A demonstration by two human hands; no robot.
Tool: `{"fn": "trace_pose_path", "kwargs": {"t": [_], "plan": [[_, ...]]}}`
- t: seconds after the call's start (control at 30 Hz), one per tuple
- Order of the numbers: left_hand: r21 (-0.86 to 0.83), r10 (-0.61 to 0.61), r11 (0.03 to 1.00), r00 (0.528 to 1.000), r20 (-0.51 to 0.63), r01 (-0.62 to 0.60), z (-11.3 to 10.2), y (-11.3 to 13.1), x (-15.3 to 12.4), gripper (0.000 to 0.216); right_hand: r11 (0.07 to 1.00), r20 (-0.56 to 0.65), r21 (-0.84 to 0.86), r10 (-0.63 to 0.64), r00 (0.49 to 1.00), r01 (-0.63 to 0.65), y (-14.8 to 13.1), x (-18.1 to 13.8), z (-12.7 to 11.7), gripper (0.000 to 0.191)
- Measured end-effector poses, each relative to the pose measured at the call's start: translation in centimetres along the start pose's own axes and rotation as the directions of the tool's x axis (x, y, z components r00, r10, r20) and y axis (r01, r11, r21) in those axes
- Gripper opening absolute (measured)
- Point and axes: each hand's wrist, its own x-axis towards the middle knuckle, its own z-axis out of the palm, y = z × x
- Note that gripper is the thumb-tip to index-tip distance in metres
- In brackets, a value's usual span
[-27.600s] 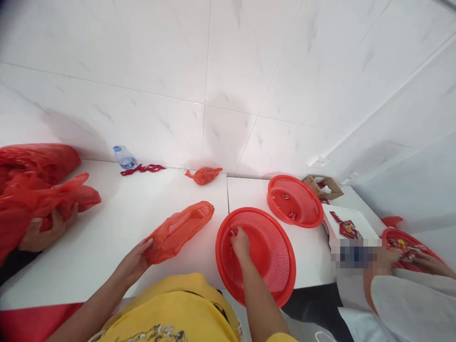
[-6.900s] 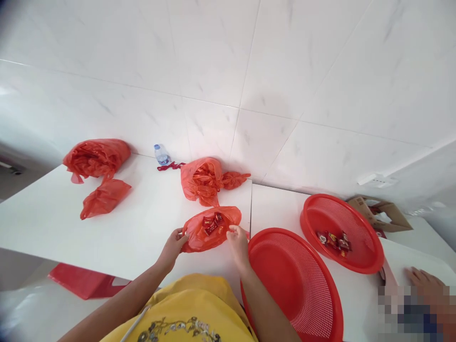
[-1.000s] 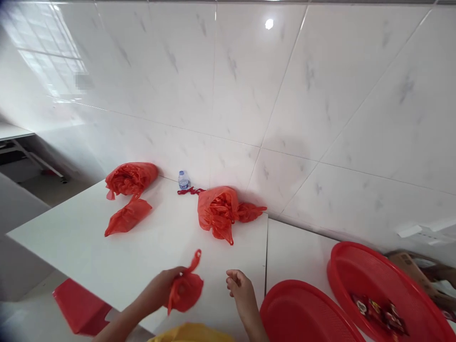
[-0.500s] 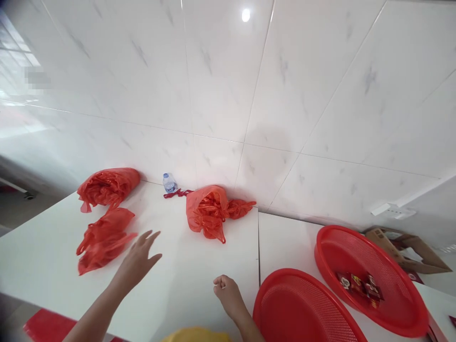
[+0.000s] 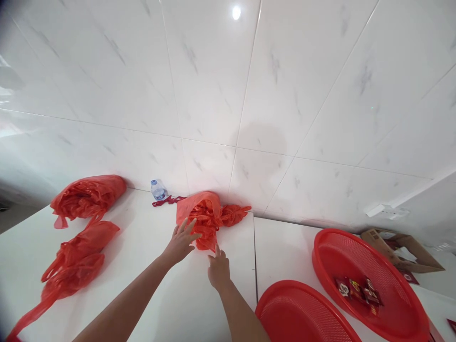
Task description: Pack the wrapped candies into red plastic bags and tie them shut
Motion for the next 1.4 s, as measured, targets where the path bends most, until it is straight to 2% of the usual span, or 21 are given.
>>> {"fn": "trace_pose_path", "kwargs": {"t": [0.1,0.23,0.47,0.57,0.63,0.73,0.8,0.87,1.03,1.13,1.23,1.3,1.33,1.4], "plan": [[0.007,0.021,1.0,0.999,0.046,-0.021,2.5,-0.7,1.5,0.057,0.998,0.061,-0.063,-0.026,0.998,0.03,0.4,0.6,0.6,0.06],[0.02,-0.019,1.0,0.999,0.051,0.018,4.5,-1.4,2.7,0.062,1.0,0.077,-0.003,-0.027,0.997,0.028,1.0,-1.0,1.3,0.061],[0.036,-0.081,0.996,0.994,0.068,0.078,4.5,-0.8,4.1,0.06,0.969,0.033,0.235,0.075,0.997,-0.08,2.6,-7.9,1.4,0.055],[0.039,-0.048,0.998,0.999,0.021,0.047,4.1,0.2,3.5,0.039,0.947,-0.008,0.302,0.12,0.993,-0.112,2.6,-10.5,0.7,0.056],[0.046,-0.008,0.999,1.0,-0.029,0.009,3.8,1.2,2.3,0.024,0.927,0.0,0.349,0.143,0.99,-0.135,2.4,-11.8,0.0,0.058],[0.032,0.026,0.999,0.993,-0.115,-0.023,2.9,2.4,0.0,0.024,0.912,0.032,0.374,0.167,0.985,-0.167,1.9,-13.3,-1.2,0.06],[-0.027,0.033,0.999,0.987,-0.155,-0.037,1.9,2.6,-1.6,0.024,0.929,0.009,0.325,0.181,0.983,-0.174,1.9,-14.3,-2.0,0.06],[-0.109,-0.008,0.994,0.988,-0.157,-0.009,0.7,2.1,-3.0,0.022,0.956,-0.055,0.232,0.196,0.979,-0.178,2.3,-15.4,-2.6,0.057],[-0.174,-0.246,0.96,0.959,-0.142,0.22,-2.1,-0.7,-5.3,0.015,0.97,-0.262,0.088,0.243,0.934,-0.228,4.7,-17.6,-3.2,0.051],[-0.184,-0.28,0.95,0.949,-0.145,0.252,-3.2,-0.9,-5.2,0.013,0.977,-0.282,0.07,0.215,0.935,-0.203,5.2,-17.4,-3.5,0.047],[-0.206,-0.253,0.954,0.955,-0.156,0.219,-5.8,0.5,-4.3,0.014,0.98,-0.292,0.049,0.197,0.936,-0.191,4.6,-16.5,-5.7,0.045],[-0.233,-0.226,0.957,0.947,-0.227,0.173,-8.7,2.0,-4.5,0.017,0.983,-0.431,0.051,0.179,0.884,-0.174,4.3,-16.3,-8.6,0.051],[-0.265,-0.216,0.955,0.918,-0.332,0.129,-10.4,2.7,-5.0,0.021,0.986,-0.562,0.058,0.161,0.811,-0.155,4.3,-16.4,-10.1,0.056],[-0.218,-0.152,0.975,0.835,-0.529,0.039,-13.2,3.9,-6.7,0.023,0.993,-0.796,0.071,0.114,0.594,-0.095,4.7,-17.0,-12.6,0.063]]}}
